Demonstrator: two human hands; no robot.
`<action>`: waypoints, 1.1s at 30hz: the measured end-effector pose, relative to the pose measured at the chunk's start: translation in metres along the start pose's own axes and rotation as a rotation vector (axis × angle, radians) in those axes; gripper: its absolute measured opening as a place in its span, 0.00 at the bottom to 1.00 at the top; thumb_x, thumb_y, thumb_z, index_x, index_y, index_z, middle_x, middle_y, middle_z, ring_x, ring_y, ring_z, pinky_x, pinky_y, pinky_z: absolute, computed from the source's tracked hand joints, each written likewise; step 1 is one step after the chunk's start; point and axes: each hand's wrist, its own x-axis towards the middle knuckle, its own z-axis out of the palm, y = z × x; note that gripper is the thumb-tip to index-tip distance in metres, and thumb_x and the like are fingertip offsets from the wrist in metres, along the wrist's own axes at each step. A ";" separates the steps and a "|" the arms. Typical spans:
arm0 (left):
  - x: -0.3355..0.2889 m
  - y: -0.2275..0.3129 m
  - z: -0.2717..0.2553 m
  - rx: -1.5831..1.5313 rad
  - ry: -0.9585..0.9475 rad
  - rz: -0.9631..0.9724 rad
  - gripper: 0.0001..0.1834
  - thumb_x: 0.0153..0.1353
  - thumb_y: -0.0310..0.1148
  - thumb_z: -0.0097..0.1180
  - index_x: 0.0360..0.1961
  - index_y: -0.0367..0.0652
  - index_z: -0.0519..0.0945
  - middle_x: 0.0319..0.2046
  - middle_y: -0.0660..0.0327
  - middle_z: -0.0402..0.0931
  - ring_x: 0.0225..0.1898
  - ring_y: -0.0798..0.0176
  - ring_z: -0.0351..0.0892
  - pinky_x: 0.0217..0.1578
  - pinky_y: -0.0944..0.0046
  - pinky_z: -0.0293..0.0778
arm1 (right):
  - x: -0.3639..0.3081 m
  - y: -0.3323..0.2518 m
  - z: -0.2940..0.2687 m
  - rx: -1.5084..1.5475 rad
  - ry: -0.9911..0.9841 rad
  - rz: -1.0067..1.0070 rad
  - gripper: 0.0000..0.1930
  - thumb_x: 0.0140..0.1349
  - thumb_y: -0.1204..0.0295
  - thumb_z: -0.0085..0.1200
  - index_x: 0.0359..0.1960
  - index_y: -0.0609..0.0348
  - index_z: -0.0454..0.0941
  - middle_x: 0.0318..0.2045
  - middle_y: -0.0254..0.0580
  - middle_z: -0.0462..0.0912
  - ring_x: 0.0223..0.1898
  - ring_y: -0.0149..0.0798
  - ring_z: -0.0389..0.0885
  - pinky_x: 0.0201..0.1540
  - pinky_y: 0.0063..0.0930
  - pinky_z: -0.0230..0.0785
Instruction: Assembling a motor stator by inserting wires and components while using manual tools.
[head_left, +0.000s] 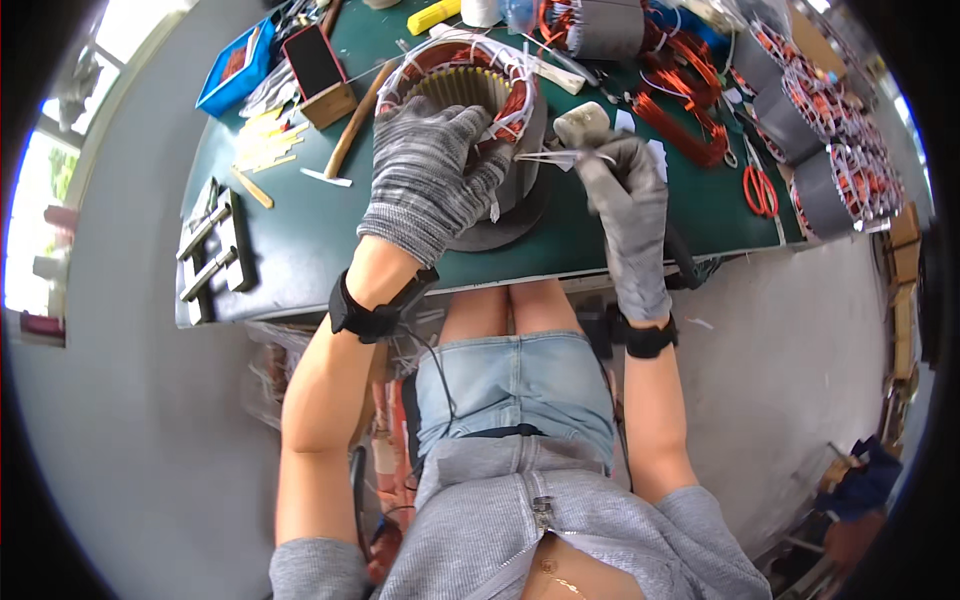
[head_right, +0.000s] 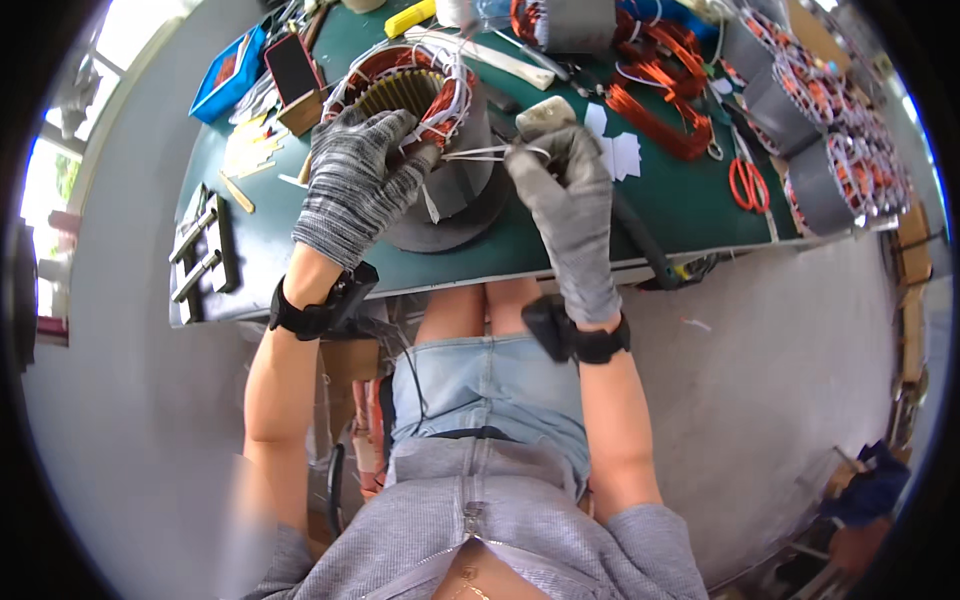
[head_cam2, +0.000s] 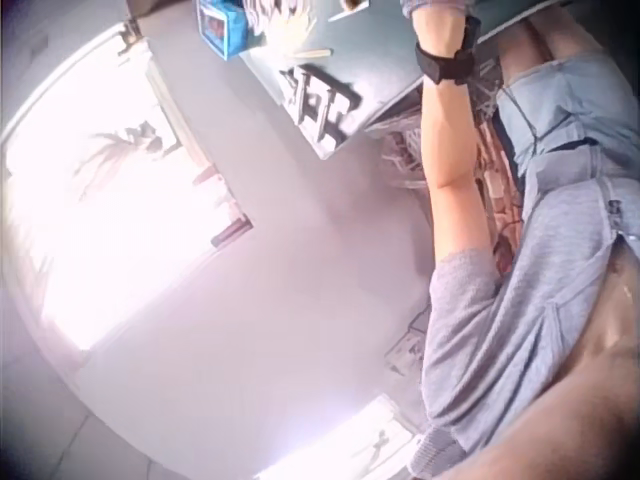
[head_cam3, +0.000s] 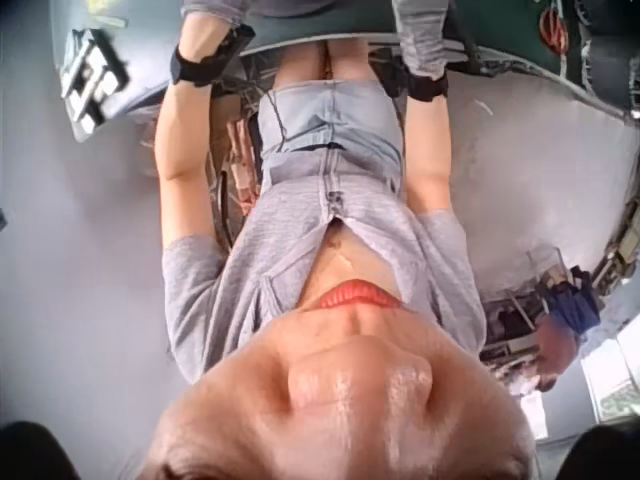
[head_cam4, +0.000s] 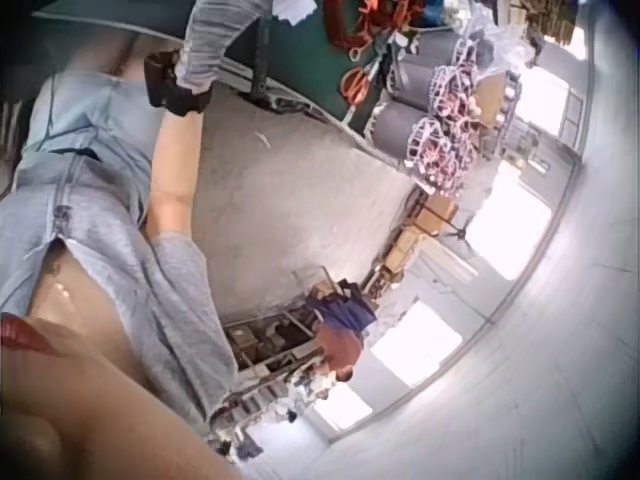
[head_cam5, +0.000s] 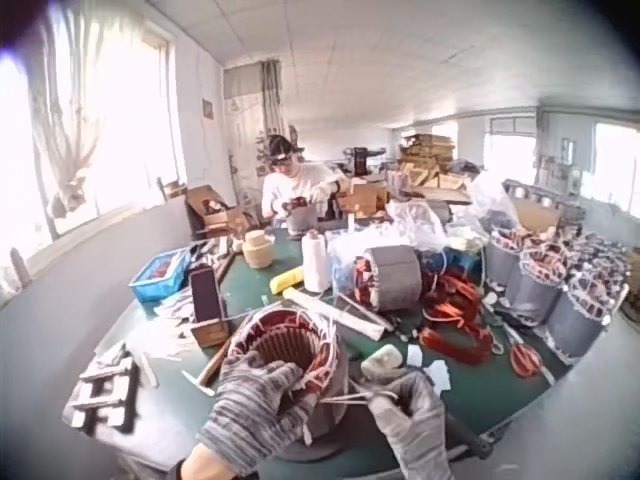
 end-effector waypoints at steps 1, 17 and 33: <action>0.003 0.005 -0.002 0.001 -0.009 0.035 0.17 0.51 0.40 0.59 0.37 0.39 0.80 0.35 0.52 0.79 0.42 0.47 0.74 0.49 0.51 0.65 | 0.009 0.006 -0.004 -0.225 0.148 -0.241 0.08 0.57 0.72 0.58 0.25 0.57 0.70 0.23 0.28 0.72 0.21 0.21 0.64 0.24 0.17 0.61; -0.004 -0.003 0.002 -0.082 0.076 0.046 0.11 0.50 0.39 0.57 0.31 0.44 0.78 0.28 0.54 0.78 0.36 0.46 0.72 0.50 0.46 0.59 | 0.012 0.007 -0.001 0.466 -0.028 0.160 0.19 0.64 0.50 0.48 0.35 0.53 0.76 0.22 0.24 0.71 0.21 0.17 0.64 0.22 0.11 0.55; -0.004 -0.003 0.006 -0.070 0.093 0.037 0.12 0.48 0.38 0.58 0.32 0.43 0.78 0.28 0.54 0.77 0.38 0.47 0.72 0.48 0.48 0.61 | -0.002 0.023 0.023 0.688 0.164 0.482 0.12 0.59 0.58 0.58 0.32 0.52 0.76 0.24 0.23 0.73 0.26 0.21 0.68 0.29 0.16 0.61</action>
